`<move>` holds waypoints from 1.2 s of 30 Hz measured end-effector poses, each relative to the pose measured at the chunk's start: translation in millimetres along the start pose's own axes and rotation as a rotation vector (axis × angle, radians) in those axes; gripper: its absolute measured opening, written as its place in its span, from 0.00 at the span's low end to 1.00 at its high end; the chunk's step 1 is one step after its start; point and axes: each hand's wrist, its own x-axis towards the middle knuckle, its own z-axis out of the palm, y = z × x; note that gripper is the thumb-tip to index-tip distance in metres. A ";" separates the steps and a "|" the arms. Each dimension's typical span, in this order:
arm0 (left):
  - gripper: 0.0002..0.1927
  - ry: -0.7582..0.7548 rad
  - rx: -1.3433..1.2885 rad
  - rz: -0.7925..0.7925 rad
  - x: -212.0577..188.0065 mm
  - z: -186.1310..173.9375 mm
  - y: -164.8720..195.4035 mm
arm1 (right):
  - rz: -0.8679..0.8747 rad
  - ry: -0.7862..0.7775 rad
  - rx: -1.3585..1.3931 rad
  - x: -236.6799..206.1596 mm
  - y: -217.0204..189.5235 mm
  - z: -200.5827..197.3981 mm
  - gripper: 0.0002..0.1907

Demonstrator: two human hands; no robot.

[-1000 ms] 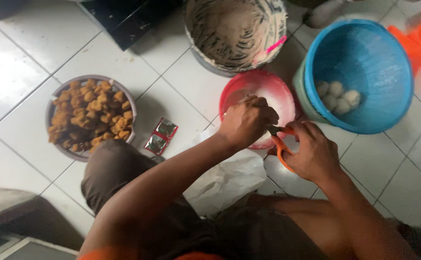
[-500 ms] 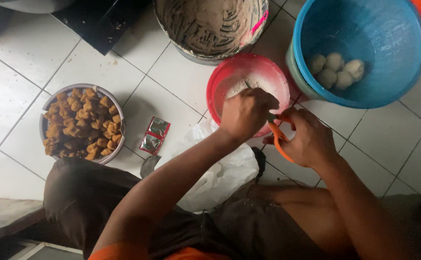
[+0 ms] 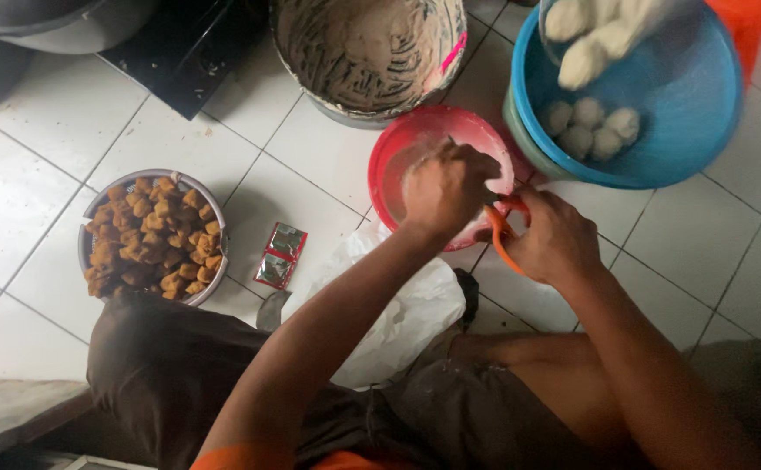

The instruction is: The person sits on the floor, cuts open a small packet with scissors and pours its powder into a red basin of flour. They mix the dry ingredients by hand, add water using a pink scoop, and knead the mixture into a dough by hand.

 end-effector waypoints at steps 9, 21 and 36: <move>0.08 -0.005 -0.047 -0.123 -12.0 21.2 -8.2 | -0.150 0.008 0.046 5.0 23.2 20.6 0.28; 0.06 -0.030 -0.034 -0.189 -11.7 12.8 -8.5 | -0.117 -0.063 0.123 13.3 32.9 19.5 0.22; 0.25 0.333 -0.556 -0.381 -54.9 5.8 -34.1 | 0.083 -0.159 0.283 8.8 35.3 11.6 0.17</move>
